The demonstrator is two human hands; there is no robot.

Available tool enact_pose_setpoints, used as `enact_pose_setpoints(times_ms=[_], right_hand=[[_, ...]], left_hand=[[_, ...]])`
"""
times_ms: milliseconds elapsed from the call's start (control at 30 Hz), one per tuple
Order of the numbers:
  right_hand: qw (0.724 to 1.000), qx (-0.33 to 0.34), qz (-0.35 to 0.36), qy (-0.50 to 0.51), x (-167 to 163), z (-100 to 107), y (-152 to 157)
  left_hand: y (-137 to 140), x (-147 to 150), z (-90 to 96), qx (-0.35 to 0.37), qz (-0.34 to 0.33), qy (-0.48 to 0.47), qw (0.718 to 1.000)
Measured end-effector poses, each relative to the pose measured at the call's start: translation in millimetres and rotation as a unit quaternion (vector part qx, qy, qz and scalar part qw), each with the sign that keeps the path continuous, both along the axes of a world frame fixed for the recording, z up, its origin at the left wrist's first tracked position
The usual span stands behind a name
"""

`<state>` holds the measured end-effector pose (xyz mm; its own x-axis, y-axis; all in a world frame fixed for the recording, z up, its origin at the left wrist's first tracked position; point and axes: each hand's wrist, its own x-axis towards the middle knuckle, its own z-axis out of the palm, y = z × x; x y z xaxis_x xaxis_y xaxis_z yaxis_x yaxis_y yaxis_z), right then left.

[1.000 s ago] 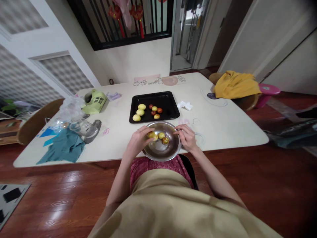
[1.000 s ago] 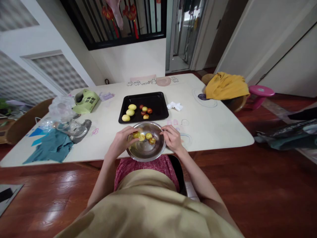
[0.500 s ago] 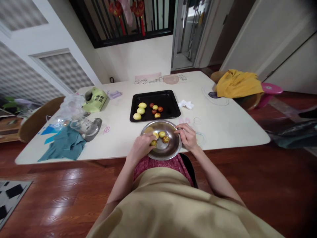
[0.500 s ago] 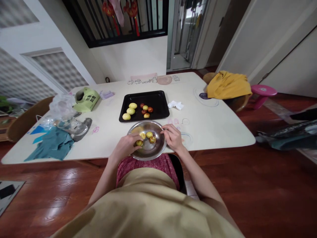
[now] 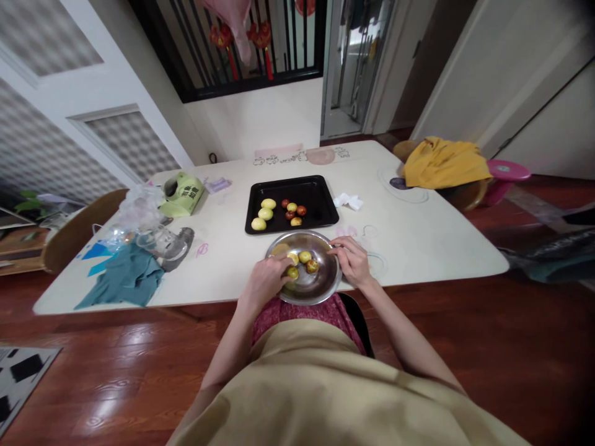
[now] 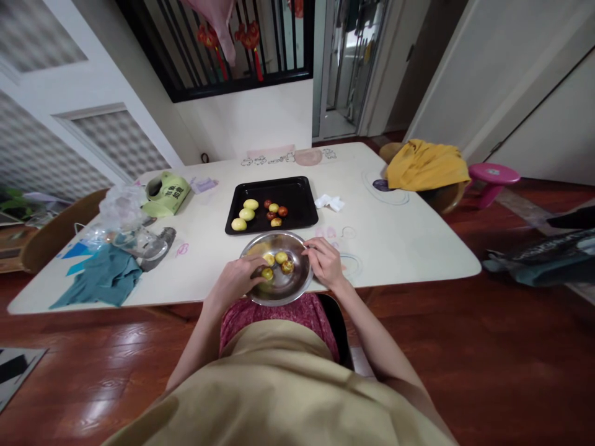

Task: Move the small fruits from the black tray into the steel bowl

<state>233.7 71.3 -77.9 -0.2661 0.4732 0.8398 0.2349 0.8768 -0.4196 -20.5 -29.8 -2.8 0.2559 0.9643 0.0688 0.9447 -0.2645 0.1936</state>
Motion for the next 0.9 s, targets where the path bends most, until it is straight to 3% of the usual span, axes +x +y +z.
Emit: enact_pose_setpoints(times_ms=[233,433,533,667,767,900], right_hand=[[1.000,0.011,-0.002,-0.004,0,1,0],[1.000,-0.009,-0.002,-0.003,0,1,-2],[1.000,-0.012,0.001,-0.003,0,0,-2],[1.000,-0.007,-0.002,-0.001,1,1,-2],[1.000,0.004,-0.005,-0.007,1,3,-3],[1.000,0.013,0.002,-0.009,2,4,-3]], left_hand=[[12,-13,12.4,0.028,-0.015,-0.049,0.998],[76,-25,28.3,0.103,-0.054,-0.146,0.982],[122,-29,19.1,0.106,-0.100,-0.166,0.975],[166,-33,-0.5,0.054,-0.180,-0.186,0.964],[180,-36,-12.3,0.013,-0.209,-0.191,0.959],[180,-40,-20.8,0.007,-0.196,-0.195,0.961]])
